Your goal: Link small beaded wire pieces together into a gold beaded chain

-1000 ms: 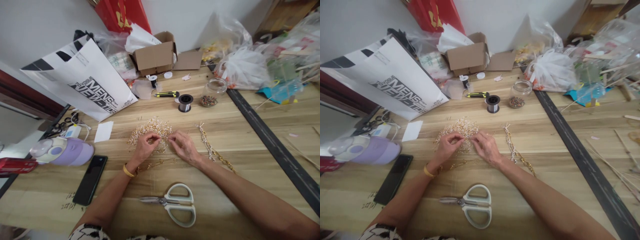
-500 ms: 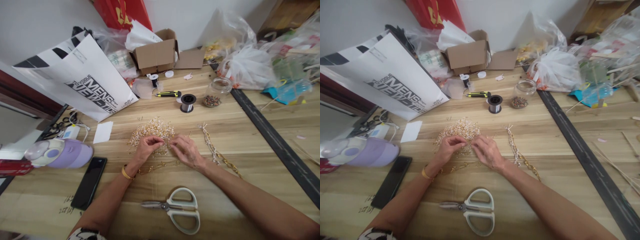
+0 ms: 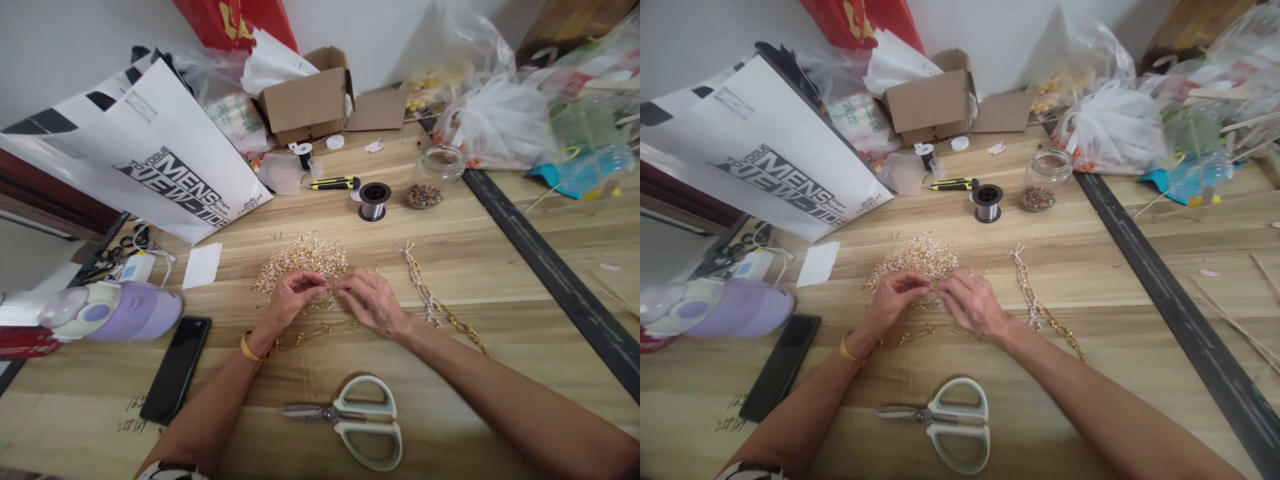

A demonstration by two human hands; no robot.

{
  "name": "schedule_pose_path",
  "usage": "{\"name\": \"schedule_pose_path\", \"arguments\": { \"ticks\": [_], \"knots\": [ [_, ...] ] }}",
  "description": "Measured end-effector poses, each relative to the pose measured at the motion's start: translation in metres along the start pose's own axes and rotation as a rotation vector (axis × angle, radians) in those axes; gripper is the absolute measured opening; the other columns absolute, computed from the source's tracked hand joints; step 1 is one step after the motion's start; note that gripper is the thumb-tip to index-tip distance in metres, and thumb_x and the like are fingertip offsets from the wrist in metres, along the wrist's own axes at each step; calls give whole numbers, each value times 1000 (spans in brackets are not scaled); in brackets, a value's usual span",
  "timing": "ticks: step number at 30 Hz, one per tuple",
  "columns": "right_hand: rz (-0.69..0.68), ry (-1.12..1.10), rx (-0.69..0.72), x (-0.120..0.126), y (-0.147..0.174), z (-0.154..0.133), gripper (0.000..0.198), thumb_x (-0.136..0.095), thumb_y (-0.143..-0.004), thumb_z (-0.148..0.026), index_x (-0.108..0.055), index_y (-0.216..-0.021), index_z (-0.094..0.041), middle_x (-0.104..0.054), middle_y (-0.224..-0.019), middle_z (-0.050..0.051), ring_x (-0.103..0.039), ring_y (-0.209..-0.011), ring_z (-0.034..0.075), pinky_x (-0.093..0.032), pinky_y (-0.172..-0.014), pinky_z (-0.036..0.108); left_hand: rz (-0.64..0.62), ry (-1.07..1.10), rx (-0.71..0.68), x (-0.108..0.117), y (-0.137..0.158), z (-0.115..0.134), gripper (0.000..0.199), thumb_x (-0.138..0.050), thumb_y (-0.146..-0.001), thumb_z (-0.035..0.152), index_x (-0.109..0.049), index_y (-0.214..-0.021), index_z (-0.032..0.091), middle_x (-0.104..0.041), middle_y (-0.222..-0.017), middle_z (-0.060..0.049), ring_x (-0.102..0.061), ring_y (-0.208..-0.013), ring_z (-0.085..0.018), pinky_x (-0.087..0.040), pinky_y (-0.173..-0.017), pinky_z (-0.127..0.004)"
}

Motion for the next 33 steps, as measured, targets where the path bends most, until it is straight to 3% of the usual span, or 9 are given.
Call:
{"name": "schedule_pose_path", "arguments": {
  "ticks": [13, 33],
  "knots": [
    [1, -1, 9, 0, 1, 1, 10, -46, -93, -17, -56, -92, -18, -62, -86, 7, -55, -80, 19, -43, -71, 33, -6, -65, -125, -1, 2, 2, 17, -75, -71, 23, -69, -84, 14, -72, -81, -5, -67, -75, -15, -56, -75, -28],
    [24, 37, 29, 1, 0, 0, 9, -47, -92, -16, -56, -91, -17, -63, -85, 7, -54, -78, 18, -40, -69, 31, -6, -10, -78, 0, -1, 2, 14, -76, -68, 23, -71, -77, 13, -74, -78, -5, -69, -72, -15, -56, -71, -26]
  ]
}}
Point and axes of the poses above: each hand's wrist, its own y-axis away from the middle knuckle, its own x-axis out of the back of the hand, z = x × y, the point moved 4 cm from there along -y, towards the middle knuckle
